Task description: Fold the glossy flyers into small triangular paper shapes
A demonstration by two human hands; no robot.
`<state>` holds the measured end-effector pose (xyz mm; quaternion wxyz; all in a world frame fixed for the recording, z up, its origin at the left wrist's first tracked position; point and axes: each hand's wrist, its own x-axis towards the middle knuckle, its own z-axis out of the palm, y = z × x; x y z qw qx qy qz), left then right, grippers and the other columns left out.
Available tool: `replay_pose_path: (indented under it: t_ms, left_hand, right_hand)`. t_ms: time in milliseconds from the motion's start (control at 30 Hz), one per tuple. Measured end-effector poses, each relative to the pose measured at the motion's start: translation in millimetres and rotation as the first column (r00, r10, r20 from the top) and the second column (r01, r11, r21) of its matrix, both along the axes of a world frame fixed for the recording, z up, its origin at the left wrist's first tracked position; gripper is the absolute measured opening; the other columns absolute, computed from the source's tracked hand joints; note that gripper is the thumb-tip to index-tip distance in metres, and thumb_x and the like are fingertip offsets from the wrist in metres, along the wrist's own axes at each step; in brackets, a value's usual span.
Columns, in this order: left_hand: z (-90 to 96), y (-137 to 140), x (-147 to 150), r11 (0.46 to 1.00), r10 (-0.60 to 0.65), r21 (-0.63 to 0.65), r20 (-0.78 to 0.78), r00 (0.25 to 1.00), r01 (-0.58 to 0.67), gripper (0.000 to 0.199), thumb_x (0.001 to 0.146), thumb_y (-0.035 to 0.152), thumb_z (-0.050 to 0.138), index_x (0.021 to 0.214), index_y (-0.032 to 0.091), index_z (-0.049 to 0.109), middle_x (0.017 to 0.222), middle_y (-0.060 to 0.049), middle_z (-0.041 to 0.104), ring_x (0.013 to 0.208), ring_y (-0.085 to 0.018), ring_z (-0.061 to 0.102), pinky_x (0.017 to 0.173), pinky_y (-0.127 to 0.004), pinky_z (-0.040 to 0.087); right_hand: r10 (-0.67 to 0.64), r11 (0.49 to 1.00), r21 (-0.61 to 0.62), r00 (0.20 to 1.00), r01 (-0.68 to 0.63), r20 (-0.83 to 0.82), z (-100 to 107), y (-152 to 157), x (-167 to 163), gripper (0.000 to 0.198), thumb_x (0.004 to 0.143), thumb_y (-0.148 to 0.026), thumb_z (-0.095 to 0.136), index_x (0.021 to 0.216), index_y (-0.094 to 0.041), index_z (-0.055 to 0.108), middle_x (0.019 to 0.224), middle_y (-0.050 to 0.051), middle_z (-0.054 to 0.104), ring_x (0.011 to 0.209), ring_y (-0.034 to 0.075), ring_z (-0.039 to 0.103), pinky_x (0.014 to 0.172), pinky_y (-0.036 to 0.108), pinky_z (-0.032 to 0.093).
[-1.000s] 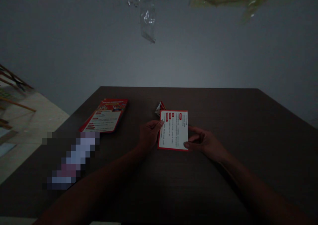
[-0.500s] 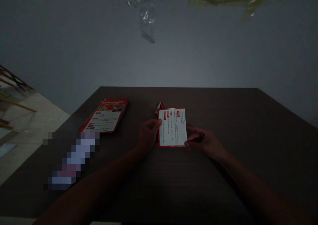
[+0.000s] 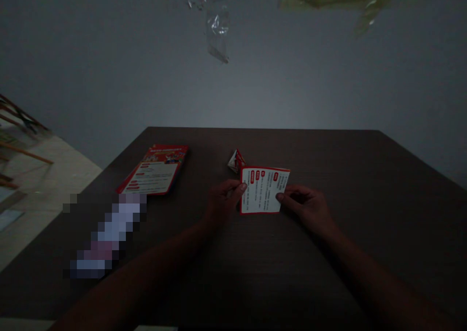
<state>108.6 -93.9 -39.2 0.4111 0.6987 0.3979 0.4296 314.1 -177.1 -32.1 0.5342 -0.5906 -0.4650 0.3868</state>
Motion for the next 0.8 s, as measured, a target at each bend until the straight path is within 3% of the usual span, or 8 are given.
replay_pose_path:
  t_ms: [133,300,600,800]
  left_hand:
    - [1.2,1.4,-4.0,0.99,-0.047,0.131,-0.052,0.998,0.054,0.02,0.081,0.033,0.055,0.079,0.015,0.065,0.078,-0.004,0.068,0.071,-0.015,0.063,0.066,-0.024,0.049]
    - [-2.8,5.2,-5.4,0.946,-0.143,0.294,-0.003,0.99,0.137,0.01,0.078,0.024,0.059,0.082,0.015,0.062,0.081,-0.005,0.066,0.077,-0.016,0.062,0.069,-0.027,0.049]
    - [0.0,5.9,-5.1,0.916,-0.11,0.381,-0.053,0.993,0.122,0.005,0.077,0.021,0.06,0.078,0.016,0.06,0.078,-0.004,0.065,0.072,-0.014,0.061,0.067,-0.026,0.048]
    - [5.8,4.3,-4.4,0.854,-0.123,0.502,-0.06,0.991,0.137,0.002,0.076,0.016,0.059,0.077,0.016,0.06,0.079,-0.005,0.066,0.073,-0.014,0.061,0.067,-0.026,0.049]
  right_hand:
    - [-0.042,0.998,0.039,0.997,0.04,0.06,-0.4,-0.7,0.8,0.02,0.069,-0.036,0.071,0.078,-0.019,0.067,0.078,0.005,0.07,0.071,0.019,0.065,0.068,0.036,0.053]
    - [-0.108,0.992,0.082,0.981,0.096,0.158,-0.9,-0.9,2.7,0.02,0.069,-0.035,0.07,0.078,-0.017,0.067,0.075,0.005,0.069,0.068,0.018,0.063,0.063,0.034,0.052]
    - [-0.104,0.982,0.175,0.974,0.069,0.201,-6.5,-1.1,6.0,0.017,0.07,-0.034,0.069,0.078,-0.019,0.067,0.08,0.005,0.068,0.072,0.019,0.063,0.068,0.035,0.052]
    - [-0.068,0.953,0.304,0.966,-0.012,0.249,-7.1,-0.8,7.8,0.011,0.074,-0.028,0.067,0.084,-0.022,0.067,0.086,0.005,0.067,0.078,0.019,0.063,0.073,0.035,0.051]
